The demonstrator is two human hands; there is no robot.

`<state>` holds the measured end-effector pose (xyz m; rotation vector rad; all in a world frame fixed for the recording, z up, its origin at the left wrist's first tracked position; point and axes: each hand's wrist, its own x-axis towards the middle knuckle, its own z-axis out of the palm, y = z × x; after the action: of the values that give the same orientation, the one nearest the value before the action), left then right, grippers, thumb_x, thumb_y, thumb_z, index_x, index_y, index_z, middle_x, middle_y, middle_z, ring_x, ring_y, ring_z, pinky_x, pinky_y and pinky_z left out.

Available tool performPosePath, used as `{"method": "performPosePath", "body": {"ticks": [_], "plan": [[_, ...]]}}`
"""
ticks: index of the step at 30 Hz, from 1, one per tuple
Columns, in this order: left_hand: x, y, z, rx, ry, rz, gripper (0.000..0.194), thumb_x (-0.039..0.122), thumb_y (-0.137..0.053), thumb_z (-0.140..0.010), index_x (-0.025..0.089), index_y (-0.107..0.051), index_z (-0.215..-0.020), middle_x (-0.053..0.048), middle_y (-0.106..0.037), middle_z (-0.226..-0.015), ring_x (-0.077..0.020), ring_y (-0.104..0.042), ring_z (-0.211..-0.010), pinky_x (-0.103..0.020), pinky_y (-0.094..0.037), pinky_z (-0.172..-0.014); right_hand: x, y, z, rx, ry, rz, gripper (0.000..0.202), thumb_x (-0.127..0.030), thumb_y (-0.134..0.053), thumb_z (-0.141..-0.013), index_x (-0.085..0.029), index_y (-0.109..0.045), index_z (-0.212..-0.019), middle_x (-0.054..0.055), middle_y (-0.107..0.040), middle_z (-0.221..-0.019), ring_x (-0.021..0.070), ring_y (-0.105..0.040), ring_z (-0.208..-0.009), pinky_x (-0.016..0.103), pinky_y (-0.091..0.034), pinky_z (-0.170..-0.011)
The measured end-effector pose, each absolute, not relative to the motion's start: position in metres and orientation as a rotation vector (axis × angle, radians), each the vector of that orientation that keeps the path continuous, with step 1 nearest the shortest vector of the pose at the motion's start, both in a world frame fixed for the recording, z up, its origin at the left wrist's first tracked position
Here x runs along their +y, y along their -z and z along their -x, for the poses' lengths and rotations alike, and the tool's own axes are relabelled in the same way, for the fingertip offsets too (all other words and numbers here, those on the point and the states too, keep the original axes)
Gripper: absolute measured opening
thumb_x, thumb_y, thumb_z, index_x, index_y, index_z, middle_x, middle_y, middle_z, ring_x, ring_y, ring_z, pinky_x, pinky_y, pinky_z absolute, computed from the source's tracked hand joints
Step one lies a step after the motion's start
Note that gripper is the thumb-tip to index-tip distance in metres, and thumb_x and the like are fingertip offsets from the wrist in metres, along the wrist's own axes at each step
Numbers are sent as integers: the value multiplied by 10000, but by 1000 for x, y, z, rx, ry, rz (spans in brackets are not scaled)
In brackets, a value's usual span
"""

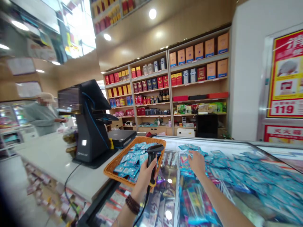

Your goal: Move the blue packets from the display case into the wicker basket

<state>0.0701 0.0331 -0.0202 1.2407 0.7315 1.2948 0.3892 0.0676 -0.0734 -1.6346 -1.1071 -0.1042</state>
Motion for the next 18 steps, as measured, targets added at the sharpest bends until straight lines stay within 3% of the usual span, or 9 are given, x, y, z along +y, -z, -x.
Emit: {"method": "performPosePath", "body": {"ticks": [3,6,10,13,16,18], "plan": [[24,32,-108,679,-1201,-1231,892,1040,-1055,-658,270,-640,-835,82,-579,-610,-98,-488,-449,-238,-383,-449,34,82,-447,-1029,301,1826,354,-395,-752,-903,-260,-931,-1177,231,-949,-1320,514,-824,-1431,692,-616,-1287],[14,42,-134,639,-1126,-1222,893,1036,-1048,-665,273,-608,-815,72,-579,-614,-99,-504,-474,-233,-402,-468,3,90,-492,-938,409,2002,534,-523,-689,-976,-241,-929,-1361,304,-882,-1573,594,-707,-1636,847,-537,-1335],[8,58,-152,633,-1060,-1222,898,1045,-1036,-640,274,-606,-805,70,-570,-611,-97,-491,-441,-241,-354,-444,-24,103,-519,-873,388,2236,713,-755,-588,-1054,-253,-945,-1414,318,-894,-1564,640,-753,-1579,971,-465,-1326],[8,72,-156,652,-1049,-1224,886,1029,-1046,-645,265,-648,-848,67,-589,-619,-106,-511,-440,-241,-345,-448,-35,110,-519,-1029,393,2273,611,-597,-603,-1075,-230,-953,-1416,292,-926,-1525,558,-853,-1454,833,-587,-1301],[12,84,-155,691,-1063,-1209,906,1052,-1045,-616,267,-658,-852,77,-559,-570,-104,-484,-414,-245,-319,-445,-44,109,-514,-1207,358,2133,462,-399,-642,-1046,-283,-993,-1323,204,-973,-1439,468,-897,-1393,647,-693,-1236],[15,88,-154,714,-1072,-1188,929,1084,-1029,-589,276,-625,-806,80,-536,-547,-96,-463,-407,-242,-309,-445,-49,105,-510,-1287,336,2025,407,-321,-681,-1006,-330,-1018,-1234,142,-994,-1365,443,-905,-1363,622,-712,-1227]]}}
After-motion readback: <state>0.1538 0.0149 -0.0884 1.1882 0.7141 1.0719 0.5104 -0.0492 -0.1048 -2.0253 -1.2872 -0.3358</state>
